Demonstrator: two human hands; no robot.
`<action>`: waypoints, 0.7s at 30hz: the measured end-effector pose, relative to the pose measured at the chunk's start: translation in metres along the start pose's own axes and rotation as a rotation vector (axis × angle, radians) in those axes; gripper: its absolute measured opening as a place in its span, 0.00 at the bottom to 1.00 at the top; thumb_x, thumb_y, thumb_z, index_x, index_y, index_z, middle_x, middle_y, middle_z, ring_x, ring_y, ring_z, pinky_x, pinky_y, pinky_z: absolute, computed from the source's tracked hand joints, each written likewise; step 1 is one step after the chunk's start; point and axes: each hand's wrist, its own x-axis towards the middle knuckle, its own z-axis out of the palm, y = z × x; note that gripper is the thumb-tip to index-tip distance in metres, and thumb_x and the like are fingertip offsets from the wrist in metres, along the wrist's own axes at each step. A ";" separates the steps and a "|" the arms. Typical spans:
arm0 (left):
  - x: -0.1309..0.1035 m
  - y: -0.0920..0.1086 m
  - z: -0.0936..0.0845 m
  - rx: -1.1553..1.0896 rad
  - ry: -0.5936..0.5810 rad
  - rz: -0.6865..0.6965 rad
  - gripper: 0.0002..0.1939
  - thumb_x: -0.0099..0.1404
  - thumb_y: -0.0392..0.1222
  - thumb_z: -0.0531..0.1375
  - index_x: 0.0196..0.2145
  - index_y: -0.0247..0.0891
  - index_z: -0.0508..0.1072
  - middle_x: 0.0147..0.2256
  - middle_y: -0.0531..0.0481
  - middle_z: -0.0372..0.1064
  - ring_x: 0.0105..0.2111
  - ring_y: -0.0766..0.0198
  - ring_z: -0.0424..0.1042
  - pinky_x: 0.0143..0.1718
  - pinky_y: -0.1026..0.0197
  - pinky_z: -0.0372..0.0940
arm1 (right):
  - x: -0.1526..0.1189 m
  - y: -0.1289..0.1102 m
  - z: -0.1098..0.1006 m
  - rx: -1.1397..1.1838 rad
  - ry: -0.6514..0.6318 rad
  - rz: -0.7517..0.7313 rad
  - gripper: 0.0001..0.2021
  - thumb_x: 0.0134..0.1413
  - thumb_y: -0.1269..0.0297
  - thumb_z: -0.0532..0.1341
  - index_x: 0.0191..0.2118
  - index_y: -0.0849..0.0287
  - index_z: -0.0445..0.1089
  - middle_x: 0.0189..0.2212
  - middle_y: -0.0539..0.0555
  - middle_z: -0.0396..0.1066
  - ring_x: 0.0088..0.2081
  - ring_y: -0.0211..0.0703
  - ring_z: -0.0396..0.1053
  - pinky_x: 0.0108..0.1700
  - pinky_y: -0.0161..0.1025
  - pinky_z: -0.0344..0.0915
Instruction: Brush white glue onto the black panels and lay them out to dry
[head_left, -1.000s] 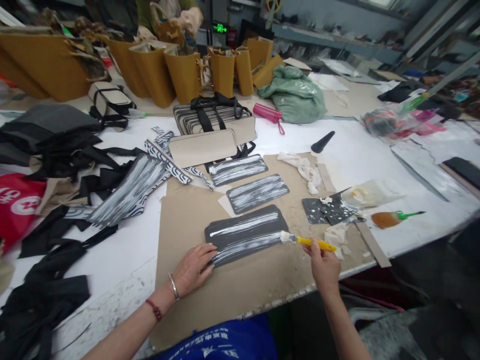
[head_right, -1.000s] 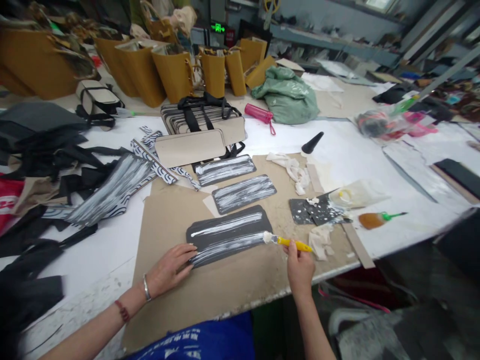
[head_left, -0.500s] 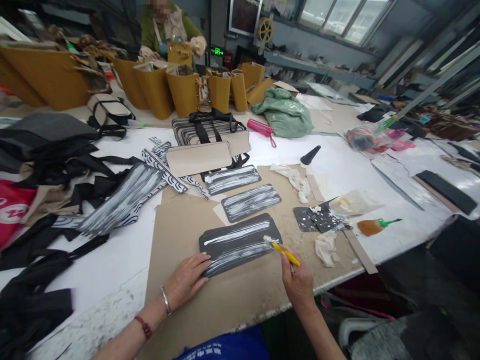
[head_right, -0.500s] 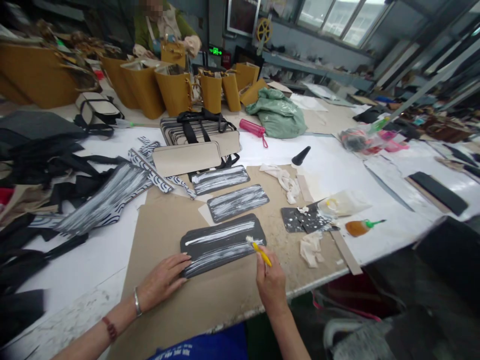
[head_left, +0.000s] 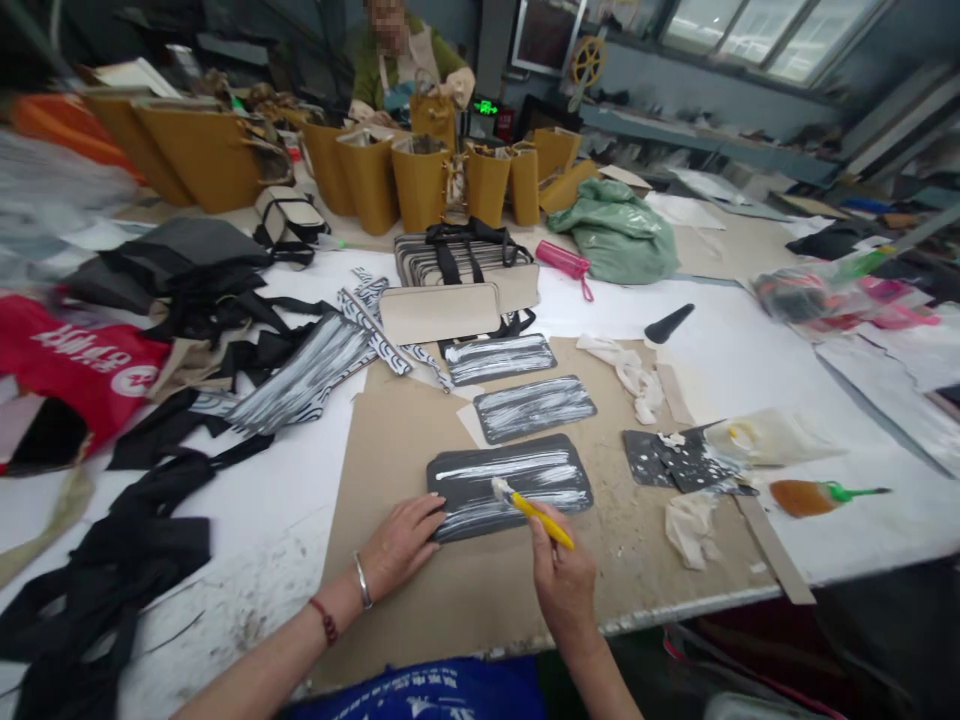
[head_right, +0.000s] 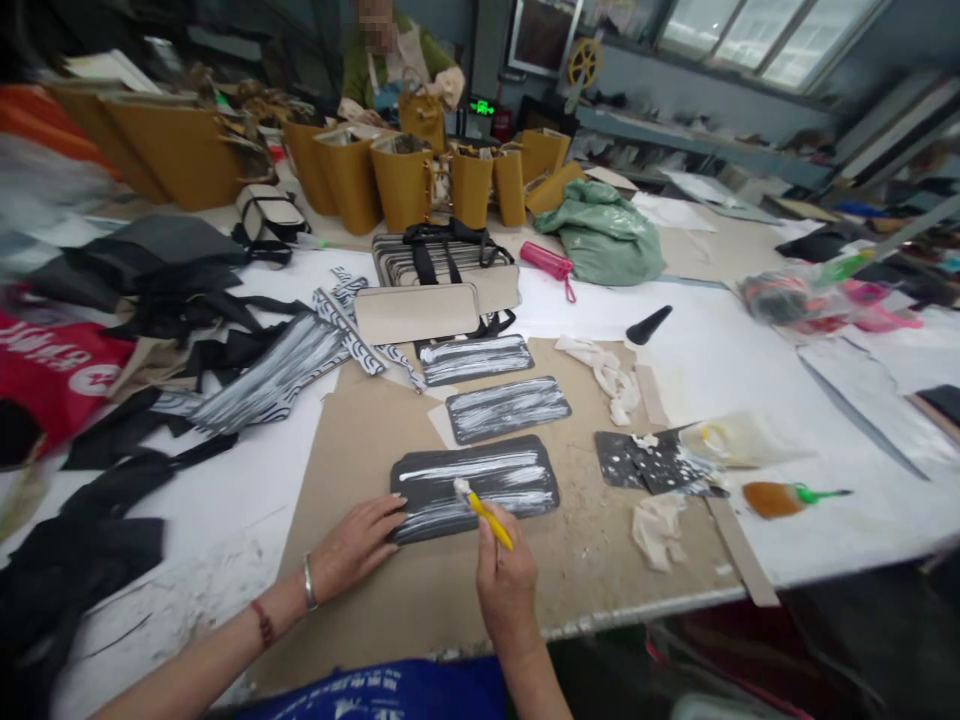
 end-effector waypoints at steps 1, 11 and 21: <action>-0.001 0.002 0.001 0.011 0.015 -0.020 0.15 0.60 0.37 0.54 0.46 0.37 0.65 0.48 0.41 0.64 0.49 0.55 0.63 0.47 0.50 0.64 | 0.003 -0.002 0.002 0.006 -0.004 0.002 0.12 0.58 0.65 0.51 0.44 0.58 0.68 0.38 0.57 0.72 0.42 0.44 0.70 0.43 0.43 0.69; -0.004 0.015 0.005 0.016 0.154 -0.089 0.09 0.63 0.39 0.51 0.37 0.36 0.69 0.36 0.43 0.66 0.38 0.60 0.65 0.38 0.55 0.66 | 0.007 -0.020 0.061 0.175 -0.355 -0.422 0.21 0.54 0.77 0.48 0.53 0.56 0.61 0.45 0.58 0.69 0.49 0.43 0.65 0.49 0.45 0.66; -0.009 0.014 0.006 0.080 0.126 -0.093 0.09 0.64 0.38 0.50 0.37 0.34 0.69 0.29 0.47 0.64 0.30 0.62 0.62 0.30 0.60 0.63 | 0.014 -0.024 0.027 0.228 -0.302 -0.030 0.11 0.56 0.65 0.53 0.43 0.56 0.68 0.39 0.56 0.71 0.42 0.45 0.69 0.45 0.45 0.67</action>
